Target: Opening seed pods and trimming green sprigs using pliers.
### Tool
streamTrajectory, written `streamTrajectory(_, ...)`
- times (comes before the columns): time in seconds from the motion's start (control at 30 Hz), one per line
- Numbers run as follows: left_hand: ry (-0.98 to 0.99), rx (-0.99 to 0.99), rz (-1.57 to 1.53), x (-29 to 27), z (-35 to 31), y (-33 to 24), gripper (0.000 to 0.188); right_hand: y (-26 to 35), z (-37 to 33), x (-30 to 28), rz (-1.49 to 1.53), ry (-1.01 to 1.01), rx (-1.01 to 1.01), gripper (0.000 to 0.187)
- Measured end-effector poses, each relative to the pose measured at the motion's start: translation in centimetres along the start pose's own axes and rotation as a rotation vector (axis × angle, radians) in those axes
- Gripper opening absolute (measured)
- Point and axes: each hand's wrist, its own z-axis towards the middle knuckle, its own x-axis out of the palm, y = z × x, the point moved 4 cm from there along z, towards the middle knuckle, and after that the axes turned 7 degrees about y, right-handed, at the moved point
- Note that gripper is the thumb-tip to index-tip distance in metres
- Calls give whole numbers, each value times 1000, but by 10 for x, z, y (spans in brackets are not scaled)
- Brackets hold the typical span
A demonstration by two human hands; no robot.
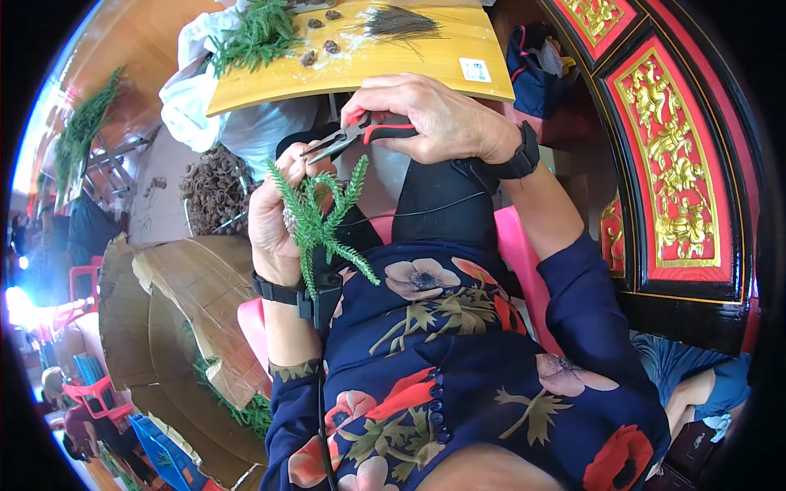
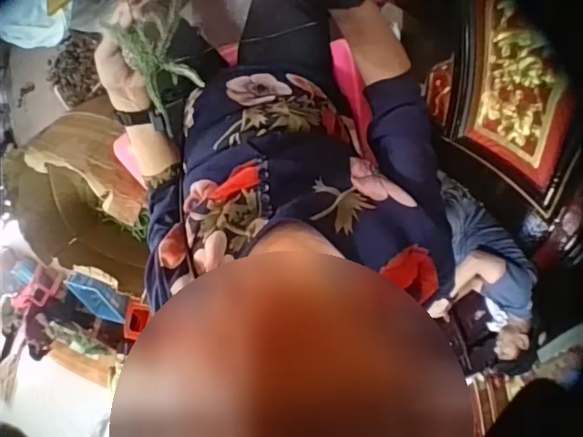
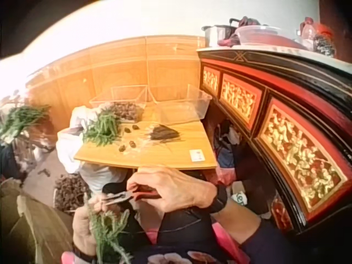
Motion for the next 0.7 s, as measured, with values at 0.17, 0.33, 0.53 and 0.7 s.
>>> streamTrajectory(0.17, -119, -2, -9, -9, -2, 4, 15, 4, 4, 0, -22, -34, -82, 34)
streamTrajectory(0.33, 94, -35, -89, -6, 2, 4, 17, 5, 3, -2, -85, -62, 6, 28)
streamTrajectory(0.53, -257, 181, 314, -3, 3, -6, 17, 5, -1, -5, -149, -51, 290, 19)
streamTrajectory(0.7, -336, 240, 903, 9, 5, -9, 13, 5, -4, -1, -169, 12, 450, 16)
